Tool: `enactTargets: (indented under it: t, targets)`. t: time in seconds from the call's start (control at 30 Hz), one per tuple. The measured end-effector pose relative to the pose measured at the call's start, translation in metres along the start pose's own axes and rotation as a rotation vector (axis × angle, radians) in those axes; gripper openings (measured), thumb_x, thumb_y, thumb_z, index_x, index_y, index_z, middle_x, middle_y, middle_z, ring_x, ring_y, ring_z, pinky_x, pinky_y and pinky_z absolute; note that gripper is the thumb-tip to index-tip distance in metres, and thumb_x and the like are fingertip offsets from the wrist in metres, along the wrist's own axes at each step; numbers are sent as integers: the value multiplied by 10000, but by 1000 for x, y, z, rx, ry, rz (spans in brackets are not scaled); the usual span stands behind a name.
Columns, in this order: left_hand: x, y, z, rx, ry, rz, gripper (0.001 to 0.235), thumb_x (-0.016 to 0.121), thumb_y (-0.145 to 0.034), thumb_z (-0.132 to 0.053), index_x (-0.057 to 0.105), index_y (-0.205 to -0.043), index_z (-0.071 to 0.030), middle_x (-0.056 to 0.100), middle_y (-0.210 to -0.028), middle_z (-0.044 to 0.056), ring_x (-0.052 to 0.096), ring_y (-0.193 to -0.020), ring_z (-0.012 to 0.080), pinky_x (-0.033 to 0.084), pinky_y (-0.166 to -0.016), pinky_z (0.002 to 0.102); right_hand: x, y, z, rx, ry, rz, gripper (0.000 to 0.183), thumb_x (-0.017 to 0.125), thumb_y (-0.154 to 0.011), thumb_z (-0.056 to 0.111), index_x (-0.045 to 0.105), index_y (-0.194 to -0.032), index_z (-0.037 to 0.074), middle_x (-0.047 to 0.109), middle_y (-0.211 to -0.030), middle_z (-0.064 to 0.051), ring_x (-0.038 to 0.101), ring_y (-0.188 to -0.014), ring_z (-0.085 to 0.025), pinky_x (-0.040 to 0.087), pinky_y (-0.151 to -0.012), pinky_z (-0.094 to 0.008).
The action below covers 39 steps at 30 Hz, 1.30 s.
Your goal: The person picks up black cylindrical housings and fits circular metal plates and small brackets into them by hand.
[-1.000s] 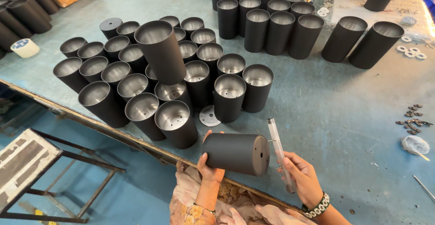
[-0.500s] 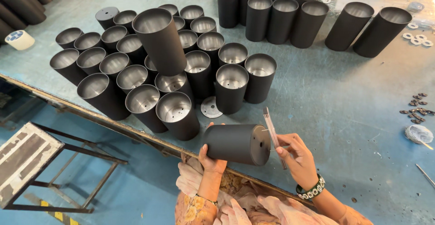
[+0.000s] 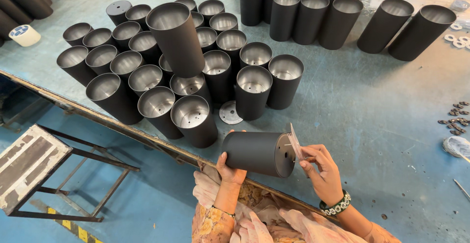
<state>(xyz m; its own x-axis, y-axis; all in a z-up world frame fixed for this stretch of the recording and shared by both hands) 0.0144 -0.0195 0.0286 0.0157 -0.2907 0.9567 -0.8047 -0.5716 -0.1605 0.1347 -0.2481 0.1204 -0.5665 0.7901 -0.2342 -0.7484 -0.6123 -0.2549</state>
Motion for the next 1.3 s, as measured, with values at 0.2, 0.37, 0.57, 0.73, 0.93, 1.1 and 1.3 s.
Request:
enactTargets:
  t: [0.2,0.37,0.57,0.73,0.93,1.1,1.3]
  targets:
    - [-3,0,1,11,16,14,809,778,-786,-343,446,-1480,-95,498,-1492,177,489,-1373,341,371,-1183,501,0,2,1,-76,25,-4,338,701,-910,177,677,-1215,33,601,-1144,-58,628,-844,-129,529,-676,-254]
    - [-4,0,1,0,27,9,792,781,-781,-336,461,-1465,-95,498,-1493,177,494,-1367,338,375,-1177,496,0,3,6,-165,95,-16,330,702,-929,166,680,-1232,35,615,-1139,-56,629,-867,-129,527,-751,-256]
    - [-13,1,1,-6,35,-1,789,776,-800,-322,460,-1482,-81,491,-1520,172,497,-1361,324,384,-1157,467,0,3,2,-69,44,-10,335,703,-908,160,682,-1220,40,606,-1129,-56,627,-818,-113,525,-624,-250]
    - [-16,2,1,0,10,-7,785,774,-802,-321,459,-1482,-85,497,-1503,171,507,-1352,323,399,-1153,459,-1,2,-1,-67,30,-8,333,701,-913,140,682,-1228,33,598,-1143,-60,623,-826,-116,528,-621,-251]
    - [-15,2,1,-3,9,-13,806,789,-788,-326,457,-1480,-79,500,-1507,177,507,-1346,321,393,-1149,457,-2,2,-5,-69,-5,8,337,698,-914,134,675,-1232,24,589,-1132,-69,619,-848,-125,527,-613,-254]
    - [-11,1,1,-2,-9,-5,812,790,-782,-327,454,-1480,-85,502,-1503,170,508,-1355,314,390,-1165,456,-1,3,-6,-67,14,9,328,699,-913,140,678,-1220,24,597,-1119,-65,619,-849,-129,533,-625,-250]
    - [-10,-1,1,-11,-15,23,799,790,-792,-340,455,-1475,-94,507,-1497,151,508,-1356,310,389,-1168,473,0,1,3,-110,134,-12,349,713,-891,143,688,-1225,46,627,-1088,-67,638,-882,-158,540,-701,-284]
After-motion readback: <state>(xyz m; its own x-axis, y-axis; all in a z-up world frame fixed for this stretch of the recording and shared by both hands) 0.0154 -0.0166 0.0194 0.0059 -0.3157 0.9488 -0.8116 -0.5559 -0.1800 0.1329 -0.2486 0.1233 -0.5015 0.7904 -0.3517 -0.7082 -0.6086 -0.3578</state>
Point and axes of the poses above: each hand's wrist, its own y-axis away from the middle knuckle, its own x-axis out of the palm, z = x × y, the point moved 4 cm from there along -y, towards the middle knuckle
